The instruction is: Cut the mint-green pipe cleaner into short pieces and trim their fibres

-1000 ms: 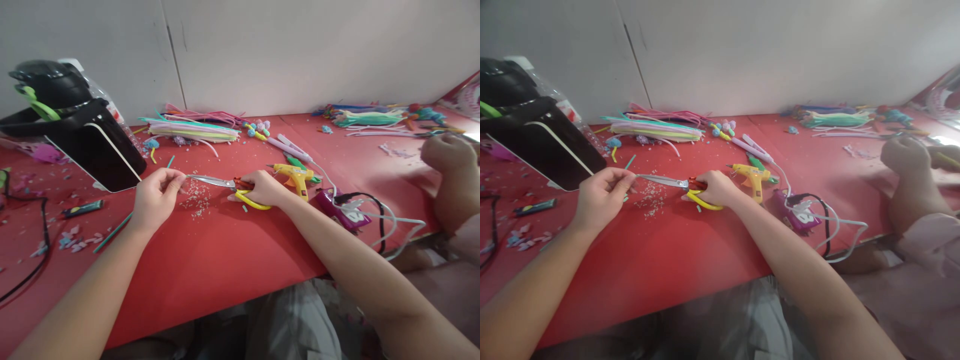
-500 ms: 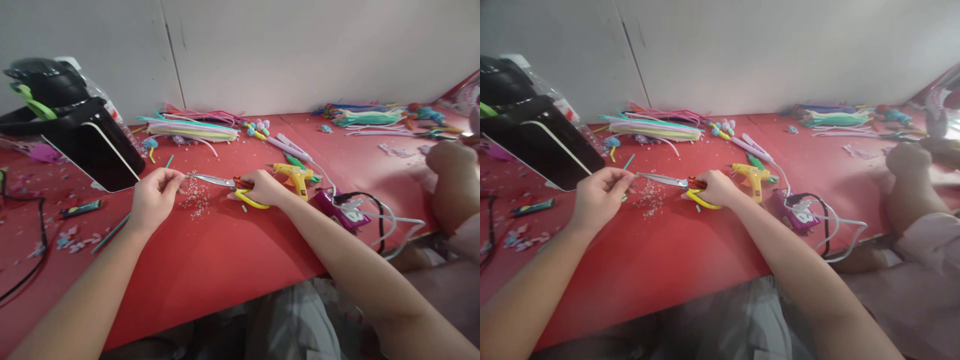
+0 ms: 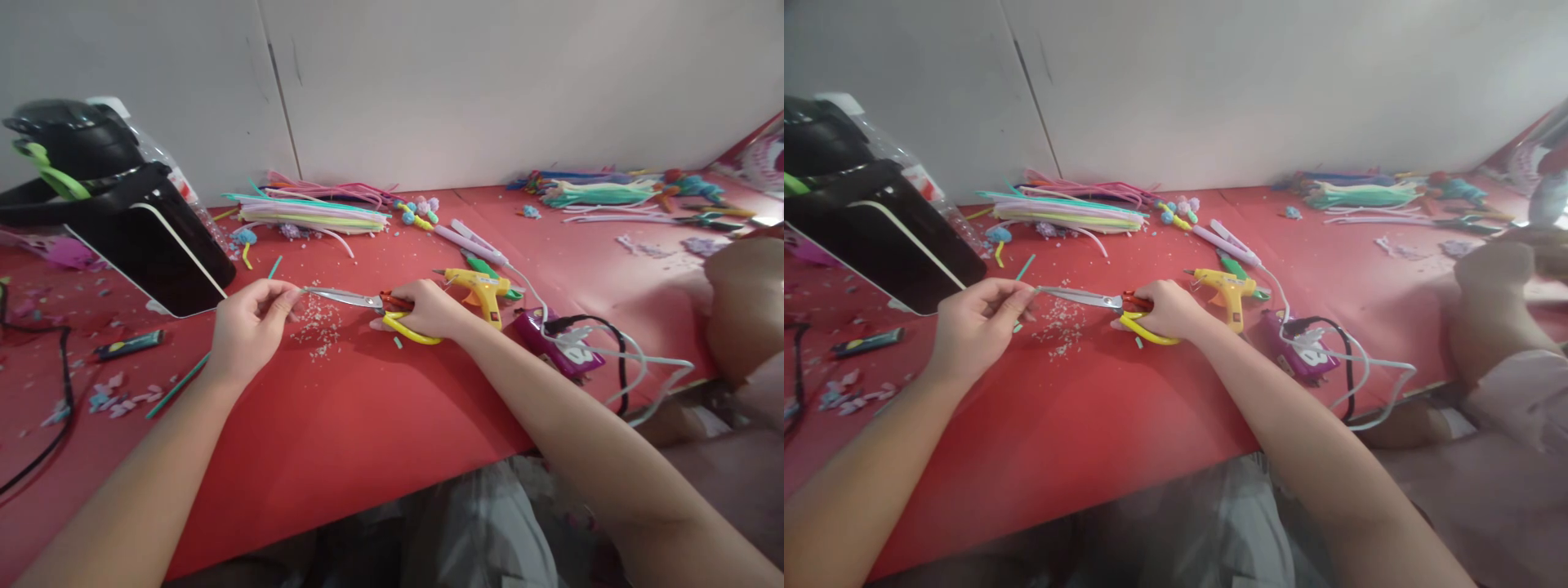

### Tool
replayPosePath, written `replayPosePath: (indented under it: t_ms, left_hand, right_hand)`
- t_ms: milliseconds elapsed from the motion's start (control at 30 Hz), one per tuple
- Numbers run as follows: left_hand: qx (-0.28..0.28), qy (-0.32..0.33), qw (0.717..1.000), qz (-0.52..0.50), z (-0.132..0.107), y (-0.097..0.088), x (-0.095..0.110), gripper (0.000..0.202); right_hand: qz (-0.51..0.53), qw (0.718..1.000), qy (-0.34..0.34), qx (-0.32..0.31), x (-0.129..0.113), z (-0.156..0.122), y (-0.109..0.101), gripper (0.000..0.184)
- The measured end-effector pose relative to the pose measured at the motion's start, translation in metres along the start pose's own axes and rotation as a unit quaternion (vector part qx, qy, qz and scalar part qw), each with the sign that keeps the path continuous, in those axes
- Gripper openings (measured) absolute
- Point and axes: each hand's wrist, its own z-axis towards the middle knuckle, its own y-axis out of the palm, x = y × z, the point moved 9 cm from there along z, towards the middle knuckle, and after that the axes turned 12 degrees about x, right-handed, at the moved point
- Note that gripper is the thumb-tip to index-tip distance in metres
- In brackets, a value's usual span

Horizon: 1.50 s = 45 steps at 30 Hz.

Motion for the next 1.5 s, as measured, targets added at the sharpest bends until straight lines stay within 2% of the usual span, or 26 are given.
replayPosePath:
  t_ms: [1133, 1500]
  left_hand:
    - [0.000, -0.013, 1.000, -0.005, -0.0020, 0.0007, 0.0022, 0.010]
    - [0.007, -0.010, 1.000, 0.007, -0.0015, -0.0015, 0.0036, 0.009]
  right_hand:
    - [-0.020, 1.000, 0.006, -0.003, 0.0010, -0.0004, 0.0014, 0.060]
    - [0.007, 1.000, 0.012, -0.003, 0.0012, -0.0021, -0.0003, 0.060]
